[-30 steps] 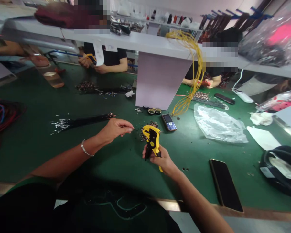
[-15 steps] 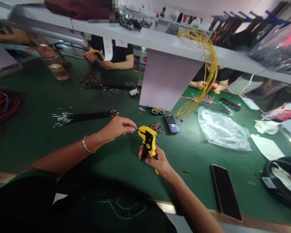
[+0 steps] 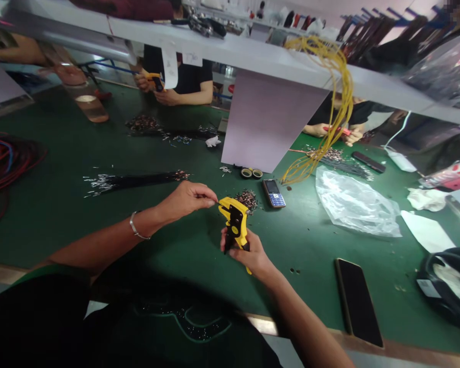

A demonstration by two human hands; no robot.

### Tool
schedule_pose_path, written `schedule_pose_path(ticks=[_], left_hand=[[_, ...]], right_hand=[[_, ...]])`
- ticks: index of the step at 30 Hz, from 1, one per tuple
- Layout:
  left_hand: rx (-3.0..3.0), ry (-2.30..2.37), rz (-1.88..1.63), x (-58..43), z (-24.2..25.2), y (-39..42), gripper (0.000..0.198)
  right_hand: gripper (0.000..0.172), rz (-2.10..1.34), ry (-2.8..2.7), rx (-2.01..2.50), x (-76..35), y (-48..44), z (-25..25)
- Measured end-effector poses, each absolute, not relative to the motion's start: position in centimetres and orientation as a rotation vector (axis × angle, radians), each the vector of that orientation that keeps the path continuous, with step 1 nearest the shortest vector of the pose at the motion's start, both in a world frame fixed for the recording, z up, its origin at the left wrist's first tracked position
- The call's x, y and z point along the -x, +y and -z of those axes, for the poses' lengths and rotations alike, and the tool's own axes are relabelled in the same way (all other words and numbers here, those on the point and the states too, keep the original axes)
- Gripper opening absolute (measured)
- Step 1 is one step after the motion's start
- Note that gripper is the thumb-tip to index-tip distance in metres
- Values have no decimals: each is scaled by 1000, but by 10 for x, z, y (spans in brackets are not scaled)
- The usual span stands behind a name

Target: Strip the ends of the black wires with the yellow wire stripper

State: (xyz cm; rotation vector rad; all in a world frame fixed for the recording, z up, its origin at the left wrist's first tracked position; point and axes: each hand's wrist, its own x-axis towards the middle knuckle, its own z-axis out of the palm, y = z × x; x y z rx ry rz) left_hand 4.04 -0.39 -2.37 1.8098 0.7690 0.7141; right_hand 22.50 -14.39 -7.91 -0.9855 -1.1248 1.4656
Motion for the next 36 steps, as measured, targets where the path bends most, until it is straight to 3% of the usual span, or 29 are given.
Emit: schedule_pose_path(ticks=[36], left_hand=[[-1925, 691, -642, -42, 28, 2, 13]], right_hand=[[28, -1395, -1169, 1090, -218, -155, 99]])
